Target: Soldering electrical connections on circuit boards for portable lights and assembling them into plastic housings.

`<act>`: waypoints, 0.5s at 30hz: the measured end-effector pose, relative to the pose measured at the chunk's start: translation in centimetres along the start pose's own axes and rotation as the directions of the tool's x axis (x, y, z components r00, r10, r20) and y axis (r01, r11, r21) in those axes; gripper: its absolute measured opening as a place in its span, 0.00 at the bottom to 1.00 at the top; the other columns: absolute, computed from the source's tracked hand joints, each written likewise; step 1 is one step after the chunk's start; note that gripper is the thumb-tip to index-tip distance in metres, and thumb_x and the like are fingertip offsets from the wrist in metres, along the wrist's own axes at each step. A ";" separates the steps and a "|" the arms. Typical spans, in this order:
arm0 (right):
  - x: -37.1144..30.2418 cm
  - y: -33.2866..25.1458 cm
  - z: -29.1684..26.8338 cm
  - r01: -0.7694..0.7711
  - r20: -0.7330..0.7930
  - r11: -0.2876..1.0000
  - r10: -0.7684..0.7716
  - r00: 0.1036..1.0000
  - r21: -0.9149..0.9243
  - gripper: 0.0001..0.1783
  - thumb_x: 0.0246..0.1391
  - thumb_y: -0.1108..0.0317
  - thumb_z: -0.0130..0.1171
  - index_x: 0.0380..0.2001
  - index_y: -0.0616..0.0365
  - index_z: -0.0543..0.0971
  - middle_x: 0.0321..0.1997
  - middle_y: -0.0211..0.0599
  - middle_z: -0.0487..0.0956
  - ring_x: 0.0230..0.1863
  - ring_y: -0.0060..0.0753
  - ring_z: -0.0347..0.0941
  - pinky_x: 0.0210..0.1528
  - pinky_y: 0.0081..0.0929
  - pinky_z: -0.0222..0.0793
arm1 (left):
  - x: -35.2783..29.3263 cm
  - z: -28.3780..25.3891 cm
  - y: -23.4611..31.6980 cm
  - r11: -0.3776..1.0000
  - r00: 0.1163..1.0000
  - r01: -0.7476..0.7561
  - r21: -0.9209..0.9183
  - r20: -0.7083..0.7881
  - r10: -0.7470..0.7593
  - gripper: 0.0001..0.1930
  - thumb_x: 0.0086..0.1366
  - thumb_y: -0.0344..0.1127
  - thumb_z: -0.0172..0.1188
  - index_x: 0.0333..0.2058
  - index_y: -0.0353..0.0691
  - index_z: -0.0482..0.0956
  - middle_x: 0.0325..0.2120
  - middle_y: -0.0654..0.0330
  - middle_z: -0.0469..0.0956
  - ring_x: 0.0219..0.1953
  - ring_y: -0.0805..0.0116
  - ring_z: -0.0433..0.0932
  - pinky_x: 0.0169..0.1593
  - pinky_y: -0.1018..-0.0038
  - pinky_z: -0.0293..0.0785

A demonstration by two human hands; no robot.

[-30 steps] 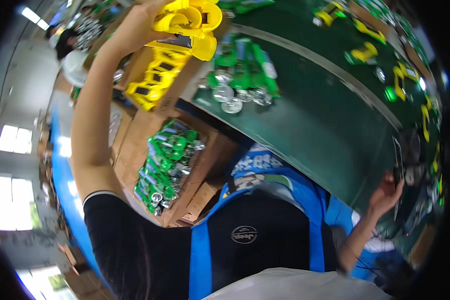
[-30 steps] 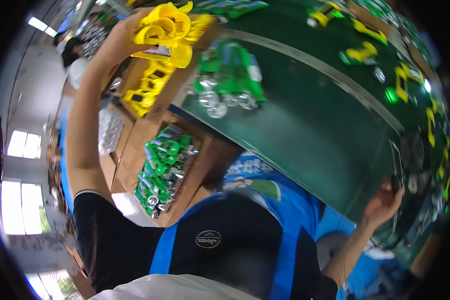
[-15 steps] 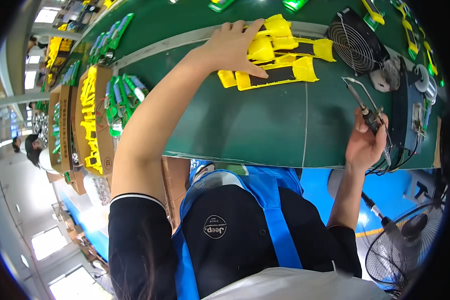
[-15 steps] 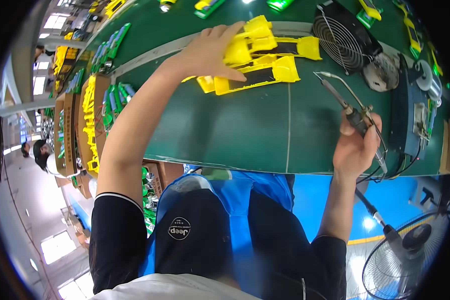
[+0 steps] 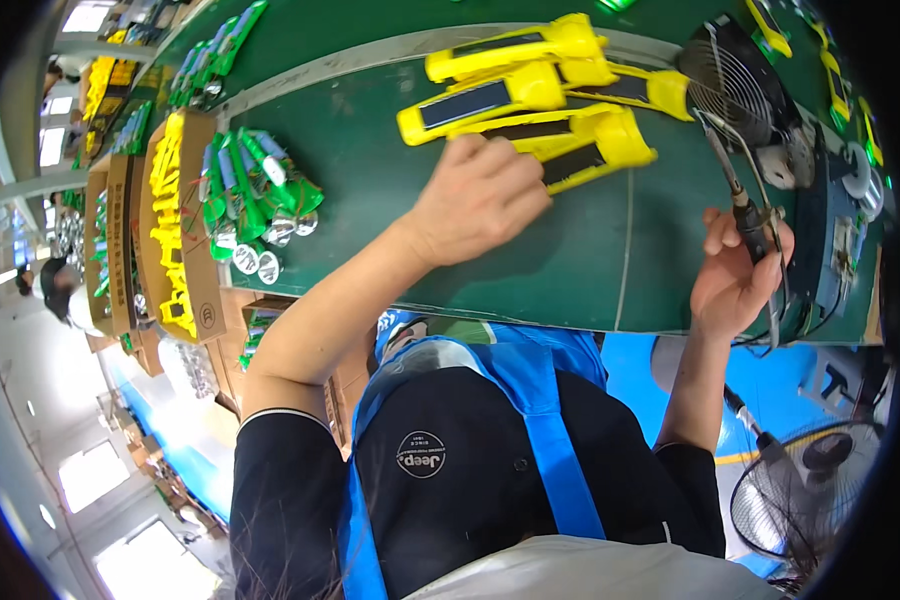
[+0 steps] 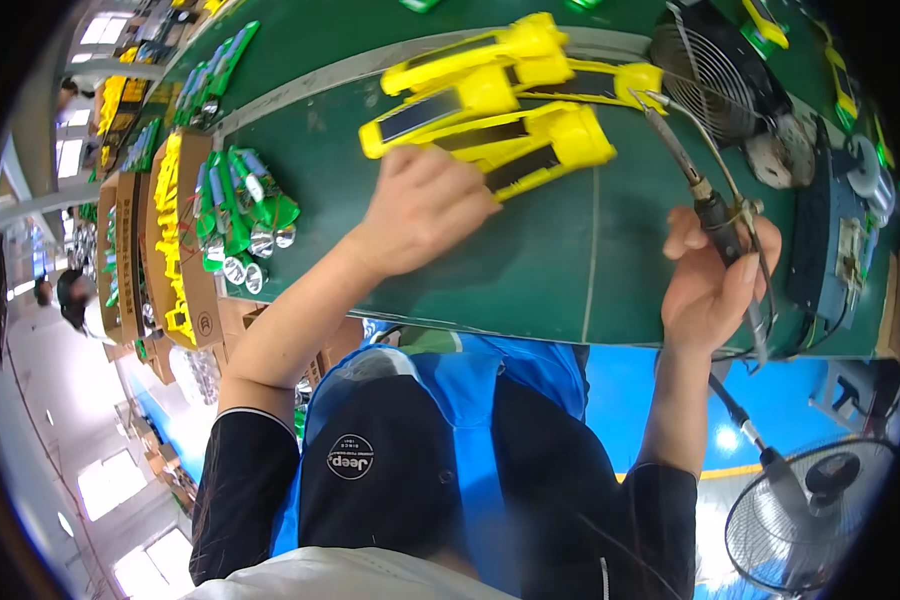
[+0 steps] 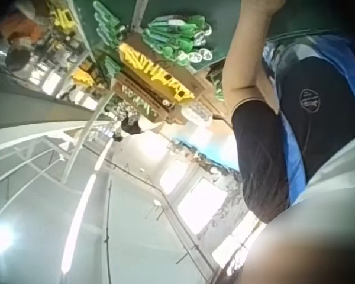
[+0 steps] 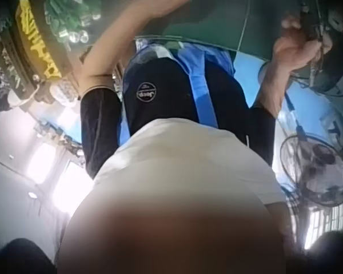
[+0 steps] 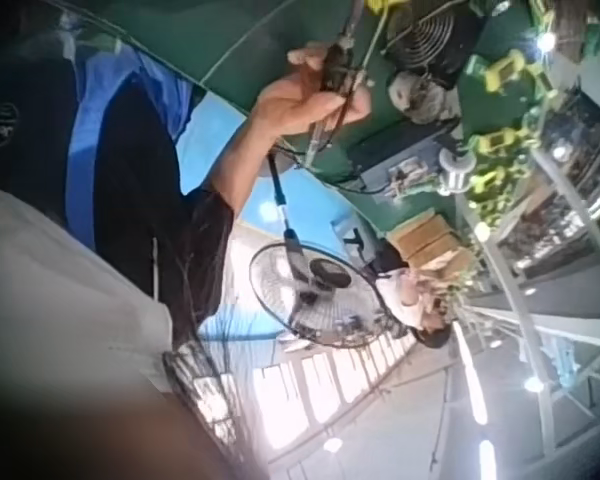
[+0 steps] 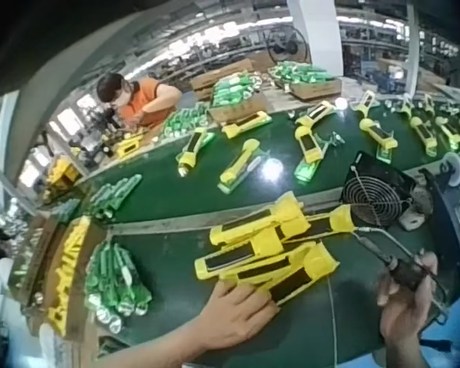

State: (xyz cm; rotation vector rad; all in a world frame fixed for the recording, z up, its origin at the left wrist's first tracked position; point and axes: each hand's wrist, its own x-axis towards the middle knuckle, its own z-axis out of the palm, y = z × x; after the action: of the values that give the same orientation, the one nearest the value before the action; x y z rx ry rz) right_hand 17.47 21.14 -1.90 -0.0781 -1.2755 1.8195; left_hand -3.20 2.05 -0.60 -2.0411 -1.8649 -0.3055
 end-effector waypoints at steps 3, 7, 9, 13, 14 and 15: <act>-0.9 1.6 3.1 -0.002 0.012 0.992 0.003 1.000 -0.127 0.20 0.60 0.54 0.44 0.48 0.56 0.62 0.36 0.43 0.71 0.28 0.36 0.70 0.49 0.53 0.63 | -0.6 0.1 0.7 0.988 1.000 0.021 -0.152 0.007 -0.020 0.10 0.48 0.44 0.58 0.22 0.48 0.68 0.26 0.66 0.64 0.32 0.69 0.66 0.37 0.69 0.59; -2.2 3.7 4.8 -0.017 0.049 0.950 0.034 0.998 -0.312 0.21 0.59 0.54 0.47 0.48 0.55 0.60 0.39 0.45 0.71 0.26 0.39 0.73 0.52 0.56 0.64 | -0.2 -3.0 -8.9 0.996 0.965 0.072 0.060 -0.256 -0.054 0.08 0.47 0.44 0.58 0.24 0.48 0.74 0.31 0.64 0.72 0.37 0.68 0.70 0.34 0.67 0.62; -2.4 4.2 5.1 -0.056 0.038 0.958 0.069 0.997 -0.281 0.20 0.57 0.56 0.50 0.46 0.53 0.60 0.41 0.48 0.67 0.25 0.42 0.75 0.50 0.55 0.67 | -2.7 -4.4 -19.6 0.814 0.877 0.462 0.351 -0.049 -0.477 0.14 0.50 0.41 0.60 0.35 0.44 0.77 0.37 0.63 0.75 0.44 0.60 0.72 0.45 0.57 0.65; -1.8 4.3 6.2 -0.083 -0.036 0.946 0.075 0.997 -0.312 0.22 0.58 0.51 0.46 0.48 0.54 0.60 0.42 0.46 0.69 0.24 0.34 0.74 0.48 0.53 0.68 | -15.2 -3.2 -37.1 0.390 0.794 0.443 0.807 -0.151 -0.589 0.25 0.62 0.48 0.49 0.55 0.43 0.61 0.44 0.59 0.72 0.51 0.60 0.68 0.52 0.49 0.57; -2.0 4.1 6.2 -0.116 -0.129 0.934 0.076 0.989 -0.338 0.23 0.59 0.50 0.46 0.48 0.54 0.59 0.39 0.46 0.70 0.23 0.34 0.74 0.44 0.48 0.72 | -16.3 -1.6 -38.6 0.402 0.804 0.435 0.806 -0.146 -0.577 0.25 0.62 0.48 0.49 0.55 0.43 0.61 0.44 0.59 0.72 0.51 0.60 0.68 0.52 0.49 0.57; -2.0 4.3 5.6 -0.112 -0.135 0.937 0.070 0.988 -0.332 0.23 0.59 0.50 0.46 0.48 0.54 0.59 0.39 0.46 0.70 0.23 0.34 0.74 0.44 0.48 0.72 | -17.3 -0.7 -39.8 0.434 0.800 0.405 0.805 -0.081 -0.595 0.27 0.62 0.47 0.49 0.58 0.49 0.57 0.45 0.58 0.72 0.51 0.59 0.68 0.52 0.49 0.56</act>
State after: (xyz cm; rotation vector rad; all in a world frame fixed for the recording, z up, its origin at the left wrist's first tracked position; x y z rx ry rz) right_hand 13.25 15.36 -3.46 -0.4388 -1.5062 1.6255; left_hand -44.40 -11.48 -2.12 -0.8815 -2.1488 0.5778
